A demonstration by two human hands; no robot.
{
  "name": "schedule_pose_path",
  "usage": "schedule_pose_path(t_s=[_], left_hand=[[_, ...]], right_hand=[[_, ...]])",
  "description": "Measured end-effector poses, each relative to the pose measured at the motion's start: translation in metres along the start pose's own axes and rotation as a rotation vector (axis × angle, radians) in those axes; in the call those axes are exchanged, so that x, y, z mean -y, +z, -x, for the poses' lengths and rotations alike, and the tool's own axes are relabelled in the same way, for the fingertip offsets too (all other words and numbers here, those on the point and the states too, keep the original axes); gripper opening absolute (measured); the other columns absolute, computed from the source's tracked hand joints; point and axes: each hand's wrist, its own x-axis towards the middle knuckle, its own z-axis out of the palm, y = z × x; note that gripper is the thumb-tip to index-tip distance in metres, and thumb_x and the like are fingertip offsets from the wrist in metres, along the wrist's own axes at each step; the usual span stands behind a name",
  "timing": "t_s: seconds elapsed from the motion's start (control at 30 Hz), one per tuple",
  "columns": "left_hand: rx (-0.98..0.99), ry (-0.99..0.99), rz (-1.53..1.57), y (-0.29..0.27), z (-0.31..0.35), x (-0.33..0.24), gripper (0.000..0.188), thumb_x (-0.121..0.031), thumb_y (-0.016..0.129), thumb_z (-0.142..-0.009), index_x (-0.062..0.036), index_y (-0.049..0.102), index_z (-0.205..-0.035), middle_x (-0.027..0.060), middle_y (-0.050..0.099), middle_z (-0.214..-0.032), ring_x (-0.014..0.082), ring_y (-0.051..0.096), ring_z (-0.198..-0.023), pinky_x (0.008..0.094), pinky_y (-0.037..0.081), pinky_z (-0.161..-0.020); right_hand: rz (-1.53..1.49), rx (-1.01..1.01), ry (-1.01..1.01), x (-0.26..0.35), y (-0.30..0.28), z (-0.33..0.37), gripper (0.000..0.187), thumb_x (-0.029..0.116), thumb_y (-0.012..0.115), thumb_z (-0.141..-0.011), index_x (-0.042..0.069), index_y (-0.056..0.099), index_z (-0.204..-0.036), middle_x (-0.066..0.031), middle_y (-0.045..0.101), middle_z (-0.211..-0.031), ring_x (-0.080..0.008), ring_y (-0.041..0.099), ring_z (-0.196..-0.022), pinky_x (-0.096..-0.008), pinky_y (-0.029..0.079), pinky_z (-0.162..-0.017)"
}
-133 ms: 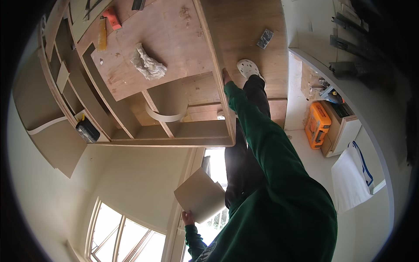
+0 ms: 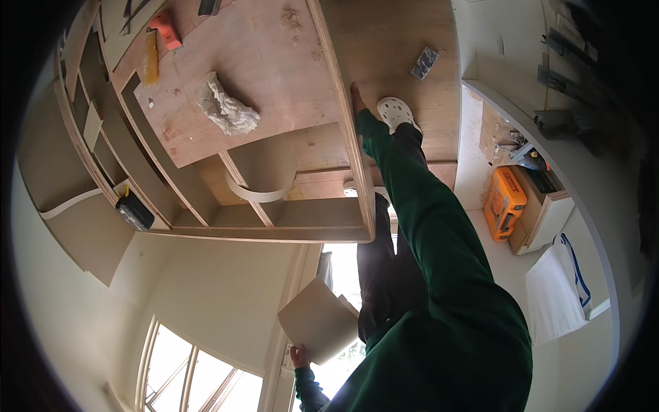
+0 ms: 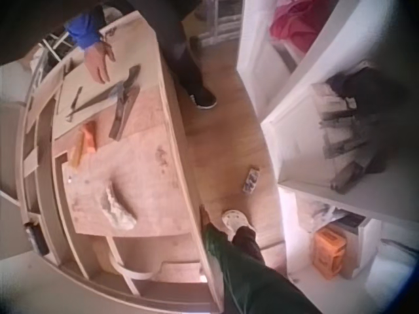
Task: The person fits a curved wooden panel into a cabinet frame, repeatedly adjusting its position to align with the structure. The person then uses a hand plane to smooth the edge of a separate flat wooden panel on a workbench.
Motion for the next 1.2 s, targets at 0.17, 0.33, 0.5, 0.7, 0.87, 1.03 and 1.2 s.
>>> schedule_pose_path(t_s=[0.17, 0.33, 0.5, 0.7, 0.87, 1.03, 1.2], left_hand=[[-0.073, -0.076, 0.051, 0.010, 0.005, 0.009, 0.018, -0.014, 0.060, -0.096, -0.0110, 0.042, -0.095, 0.0053, 0.060, -0.086, 0.0127, 0.057, -0.074, 0.0296, 0.050, -0.058], [-0.120, -0.153, 0.004, -0.005, -0.008, 0.033, 0.016, -0.013, 0.059, -0.096, -0.0126, 0.043, -0.094, 0.0030, 0.060, -0.081, 0.0106, 0.055, -0.067, 0.0281, 0.046, -0.052], [-0.083, -0.119, -0.030, -0.010, -0.020, 0.050, 0.018, -0.018, 0.060, -0.096, -0.0177, 0.044, -0.088, -0.0044, 0.055, -0.071, 0.0051, 0.047, -0.053, 0.0227, 0.035, -0.039], [-0.152, -0.051, 0.046, 0.002, -0.024, 0.077, 0.013, -0.021, 0.061, -0.097, -0.0184, 0.048, -0.092, -0.0058, 0.052, -0.070, 0.0040, 0.046, -0.054, 0.0229, 0.038, -0.042], [-0.111, -0.132, 0.078, 0.002, -0.019, 0.090, 0.011, -0.017, 0.060, -0.097, -0.0136, 0.050, -0.095, 0.0005, 0.060, -0.081, 0.0116, 0.057, -0.070, 0.0305, 0.051, -0.058], [-0.145, -0.092, 0.243, 0.015, -0.027, 0.103, 0.011, -0.010, 0.058, -0.095, -0.0084, 0.048, -0.100, 0.0056, 0.059, -0.087, 0.0121, 0.056, -0.077, 0.0243, 0.048, -0.065], [-0.210, -0.206, -0.010, 0.035, -0.006, 0.115, 0.014, -0.019, 0.057, -0.097, -0.0093, 0.049, -0.093, -0.0017, 0.057, -0.075, 0.0053, 0.050, -0.068, 0.0232, 0.041, -0.057]], right_hand=[[-0.049, 0.045, -0.145, 0.105, 0.039, 0.021, 0.089, 0.074, 0.038, -0.090, 0.000, 0.047, -0.140, -0.0179, 0.062, -0.124, -0.0293, 0.061, -0.107, -0.0336, 0.047, -0.093], [0.241, -0.117, -0.205, 0.116, 0.033, 0.019, 0.081, 0.071, 0.034, -0.093, 0.002, 0.059, -0.130, -0.0163, 0.066, -0.119, -0.0277, 0.062, -0.107, -0.0340, 0.047, -0.092], [0.337, -0.267, -0.137, 0.101, 0.018, -0.025, 0.081, 0.070, 0.034, -0.094, 0.000, 0.065, -0.120, -0.0168, 0.068, -0.114, -0.0264, 0.063, -0.105, -0.0335, 0.046, -0.092], [0.025, 0.140, -0.230, 0.102, 0.019, -0.010, 0.084, 0.075, 0.038, -0.089, 0.004, 0.059, -0.129, -0.0180, 0.061, -0.127, -0.0279, 0.059, -0.113, -0.0382, 0.047, -0.092], [0.098, 0.086, -0.204, 0.097, 0.018, 0.002, 0.085, 0.076, 0.038, -0.089, 0.005, 0.053, -0.134, -0.0176, 0.056, -0.132, -0.0291, 0.056, -0.117, -0.0412, 0.045, -0.095], [0.191, 0.012, -0.219, 0.083, 0.001, -0.017, 0.086, 0.076, 0.037, -0.088, 0.007, 0.046, -0.139, -0.0172, 0.051, -0.137, -0.0304, 0.052, -0.121, -0.0441, 0.044, -0.098], [0.270, 0.071, -0.185, 0.057, 0.007, 0.024, 0.088, 0.076, 0.036, -0.088, 0.008, 0.040, -0.143, -0.0168, 0.046, -0.142, -0.0316, 0.049, -0.125, -0.0470, 0.042, -0.101]])
